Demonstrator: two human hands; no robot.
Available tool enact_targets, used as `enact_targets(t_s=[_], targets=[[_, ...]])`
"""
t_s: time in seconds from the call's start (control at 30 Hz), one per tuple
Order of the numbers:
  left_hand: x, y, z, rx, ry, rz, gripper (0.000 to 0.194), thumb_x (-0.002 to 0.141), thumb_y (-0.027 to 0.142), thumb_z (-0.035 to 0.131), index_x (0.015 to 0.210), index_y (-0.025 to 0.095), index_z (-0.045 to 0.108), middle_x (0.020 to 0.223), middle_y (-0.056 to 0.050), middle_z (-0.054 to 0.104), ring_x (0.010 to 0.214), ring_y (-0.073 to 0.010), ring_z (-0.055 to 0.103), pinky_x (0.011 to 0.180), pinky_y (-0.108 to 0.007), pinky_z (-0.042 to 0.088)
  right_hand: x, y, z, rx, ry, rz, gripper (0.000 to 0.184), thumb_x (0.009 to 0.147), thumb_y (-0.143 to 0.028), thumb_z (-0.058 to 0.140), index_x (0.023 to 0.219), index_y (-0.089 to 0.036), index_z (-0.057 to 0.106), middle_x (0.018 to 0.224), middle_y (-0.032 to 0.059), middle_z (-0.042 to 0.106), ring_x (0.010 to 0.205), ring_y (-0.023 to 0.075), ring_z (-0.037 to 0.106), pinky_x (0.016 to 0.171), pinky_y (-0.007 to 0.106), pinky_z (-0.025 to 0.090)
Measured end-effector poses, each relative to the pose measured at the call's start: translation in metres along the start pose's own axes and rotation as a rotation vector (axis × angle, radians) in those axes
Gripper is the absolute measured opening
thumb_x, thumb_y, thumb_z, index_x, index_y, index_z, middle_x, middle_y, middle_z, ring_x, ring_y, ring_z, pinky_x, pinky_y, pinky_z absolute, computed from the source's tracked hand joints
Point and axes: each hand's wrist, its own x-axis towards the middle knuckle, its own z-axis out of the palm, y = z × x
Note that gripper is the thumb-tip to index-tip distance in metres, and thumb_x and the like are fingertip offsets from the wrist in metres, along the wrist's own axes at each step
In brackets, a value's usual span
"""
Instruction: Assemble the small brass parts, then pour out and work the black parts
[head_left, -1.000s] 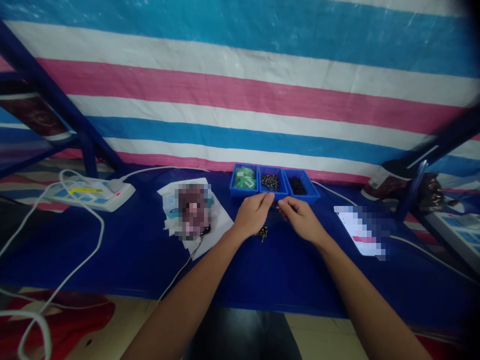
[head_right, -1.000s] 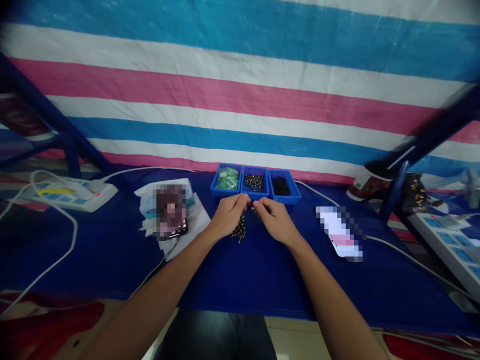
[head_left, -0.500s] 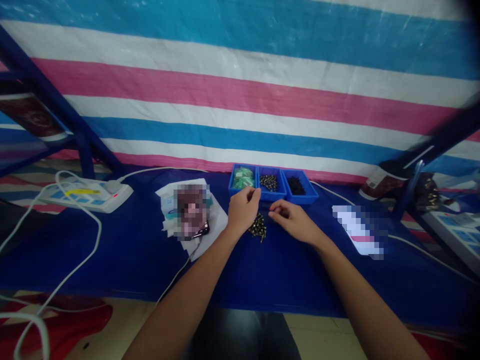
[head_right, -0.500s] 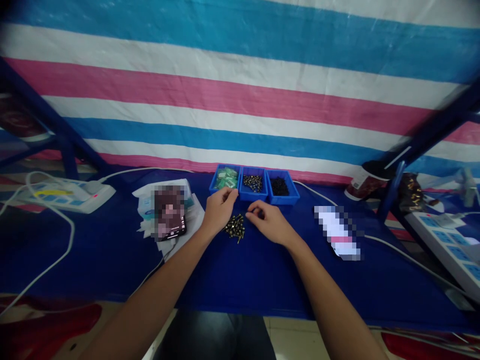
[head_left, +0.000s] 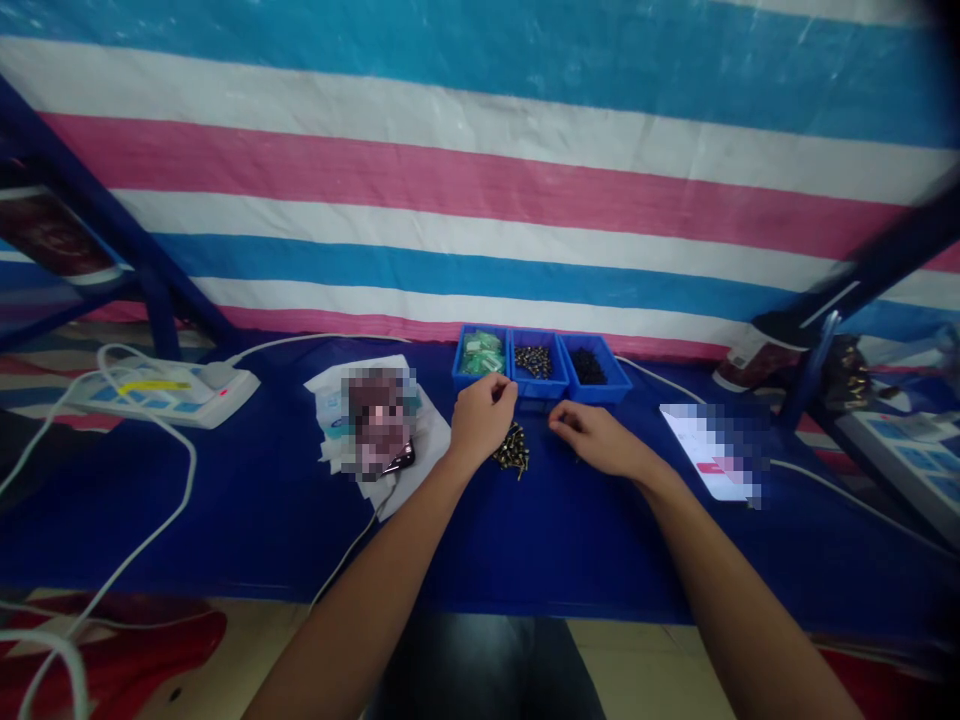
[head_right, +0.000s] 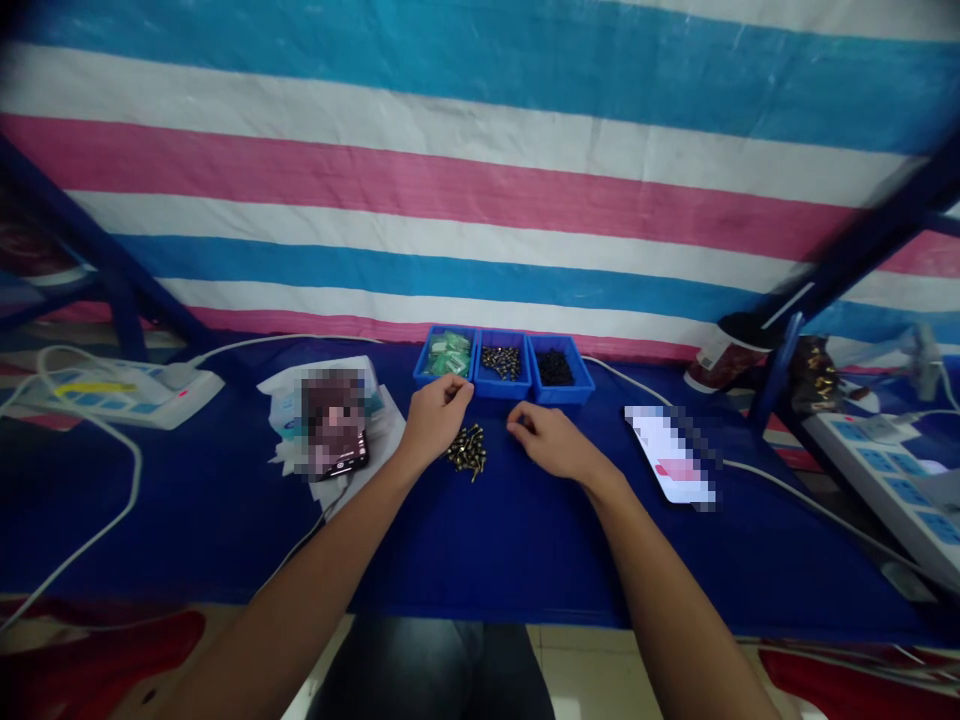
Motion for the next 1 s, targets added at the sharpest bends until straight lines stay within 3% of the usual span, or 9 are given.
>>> enact_targets(t_s=[0.1, 0.2, 0.3, 0.47, 0.63, 0.8, 0.9, 1.0], targets=[[0.001, 0.001, -0.001, -0.007, 0.003, -0.016, 0.023, 0.09, 0.037, 0.051, 0.078, 0.022, 0.064, 0.073, 0.0, 0.068, 0.07, -0.0172, 0.06, 0.067, -0.028, 0.039, -0.006, 0.006, -0.018, -0.002, 0.023, 0.095, 0.03, 0.094, -0.044, 0.046, 0.083, -0.019, 0.061, 0.071, 0.0012, 0.062, 0.065, 0.0155, 0.056, 0.059, 0.027, 0.037], [0.002, 0.001, -0.002, -0.018, 0.003, -0.013, 0.023, 0.09, 0.036, 0.051, 0.078, 0.022, 0.065, 0.072, 0.0, 0.068, 0.068, -0.0173, 0.059, 0.067, -0.029, 0.039, -0.012, 0.012, -0.029, 0.0, -0.179, 0.195, 0.034, 0.082, -0.053, 0.062, 0.088, -0.019, 0.063, 0.061, -0.0009, 0.058, 0.057, 0.0153, 0.053, 0.051, 0.027, 0.034], [0.001, 0.001, -0.001, -0.026, 0.001, 0.003, 0.022, 0.09, 0.036, 0.052, 0.079, 0.022, 0.065, 0.073, -0.001, 0.068, 0.069, -0.0177, 0.059, 0.066, -0.029, 0.039, -0.013, 0.013, -0.025, 0.052, -0.296, 0.172, 0.036, 0.077, -0.049, 0.069, 0.097, -0.02, 0.063, 0.063, -0.0016, 0.06, 0.056, 0.0145, 0.053, 0.051, 0.026, 0.035], [0.0, 0.001, 0.001, -0.027, -0.005, 0.008, 0.021, 0.09, 0.037, 0.053, 0.081, 0.022, 0.065, 0.075, -0.001, 0.068, 0.07, -0.0176, 0.06, 0.065, -0.028, 0.039, -0.009, 0.009, -0.012, 0.074, -0.296, 0.083, 0.018, 0.082, -0.035, 0.065, 0.086, -0.018, 0.065, 0.065, 0.0, 0.062, 0.059, 0.0139, 0.055, 0.053, 0.026, 0.037], [-0.003, 0.007, 0.0, -0.072, -0.067, 0.115, 0.025, 0.093, 0.037, 0.05, 0.081, 0.02, 0.064, 0.076, -0.001, 0.067, 0.07, -0.0157, 0.058, 0.064, -0.027, 0.039, -0.01, 0.001, -0.013, 0.194, -0.141, 0.043, 0.018, 0.083, -0.036, 0.065, 0.087, -0.018, 0.066, 0.069, 0.0004, 0.063, 0.06, 0.0132, 0.055, 0.053, 0.026, 0.039], [-0.011, 0.018, 0.0, -0.048, -0.262, 0.298, 0.029, 0.094, 0.037, 0.049, 0.078, 0.018, 0.063, 0.073, -0.001, 0.063, 0.067, -0.0138, 0.053, 0.064, -0.027, 0.037, -0.008, -0.011, -0.011, 0.447, 0.071, -0.018, 0.024, 0.079, -0.039, 0.072, 0.088, -0.018, 0.064, 0.075, 0.0016, 0.066, 0.065, 0.0145, 0.059, 0.058, 0.027, 0.045], [-0.013, 0.021, -0.001, -0.1, -0.361, 0.328, 0.031, 0.096, 0.036, 0.045, 0.08, 0.018, 0.065, 0.072, 0.0, 0.061, 0.065, -0.0129, 0.052, 0.063, -0.027, 0.035, -0.007, -0.015, -0.009, 0.43, 0.209, -0.107, 0.022, 0.078, -0.038, 0.074, 0.087, -0.019, 0.067, 0.073, 0.0007, 0.064, 0.064, 0.0135, 0.056, 0.06, 0.028, 0.044], [-0.012, 0.022, -0.002, -0.182, -0.399, 0.309, 0.033, 0.097, 0.036, 0.044, 0.08, 0.017, 0.064, 0.069, 0.0, 0.059, 0.064, -0.0118, 0.049, 0.061, -0.026, 0.034, -0.006, -0.018, -0.008, 0.405, 0.261, -0.154, 0.02, 0.078, -0.037, 0.074, 0.086, -0.019, 0.069, 0.072, 0.0004, 0.063, 0.063, 0.0133, 0.054, 0.059, 0.028, 0.042]])
